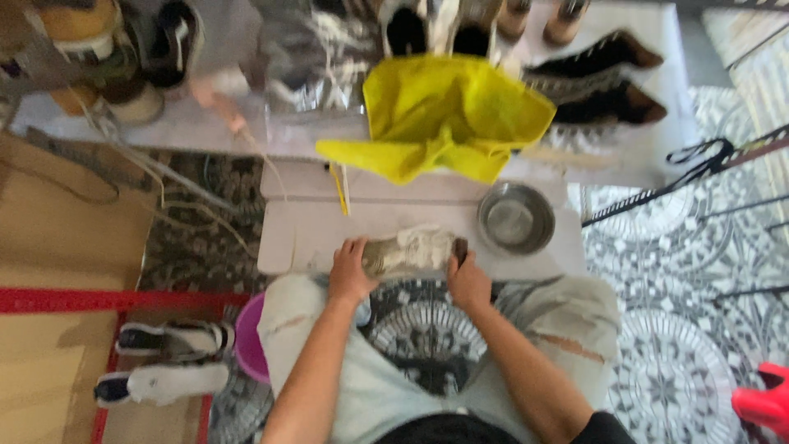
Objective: The person scrubs a white sneaker with a brush, repeatedly dipping the brush into a metal bowl of water and scrubbing the sole and sides of the shoe. The person holds the shoe with one hand and scrubs with the other, occasionally repositioning the shoe to access different areas.
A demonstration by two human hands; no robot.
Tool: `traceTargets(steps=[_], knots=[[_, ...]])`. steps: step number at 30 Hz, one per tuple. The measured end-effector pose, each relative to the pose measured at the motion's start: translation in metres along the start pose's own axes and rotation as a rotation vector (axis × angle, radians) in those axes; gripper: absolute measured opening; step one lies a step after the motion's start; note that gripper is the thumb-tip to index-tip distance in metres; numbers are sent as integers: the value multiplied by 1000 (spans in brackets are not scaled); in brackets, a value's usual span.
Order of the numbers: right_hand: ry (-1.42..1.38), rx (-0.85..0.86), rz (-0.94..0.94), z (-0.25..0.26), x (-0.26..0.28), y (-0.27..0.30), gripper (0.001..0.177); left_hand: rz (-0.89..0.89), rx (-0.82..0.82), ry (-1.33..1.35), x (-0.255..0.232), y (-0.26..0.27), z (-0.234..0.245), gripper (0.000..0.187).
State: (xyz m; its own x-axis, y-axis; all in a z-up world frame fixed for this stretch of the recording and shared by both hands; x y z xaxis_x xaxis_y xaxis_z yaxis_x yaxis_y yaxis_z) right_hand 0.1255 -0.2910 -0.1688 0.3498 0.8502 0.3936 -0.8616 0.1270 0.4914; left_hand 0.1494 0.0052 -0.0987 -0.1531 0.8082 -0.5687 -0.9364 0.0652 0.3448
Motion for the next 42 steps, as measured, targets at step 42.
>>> traceTargets(steps=[42], knots=[[85, 99, 108, 43, 55, -39, 59, 91, -25, 22, 7, -2, 0, 93]])
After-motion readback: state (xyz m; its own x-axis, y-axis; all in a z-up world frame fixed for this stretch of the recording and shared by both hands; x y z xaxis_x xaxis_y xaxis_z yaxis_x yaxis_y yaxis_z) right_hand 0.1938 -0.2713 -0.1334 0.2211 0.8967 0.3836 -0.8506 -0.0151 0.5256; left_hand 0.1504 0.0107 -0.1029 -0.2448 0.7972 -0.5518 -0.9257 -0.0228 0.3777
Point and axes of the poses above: each hand's wrist, its own y-axis away from the middle knuckle, its own z-axis out of the back of the hand, x = y × z, the point moved 8 cm from there along -y, towards the middle knuckle, and after that the axes turned 2 degrees about x, right-handed, at the moved point
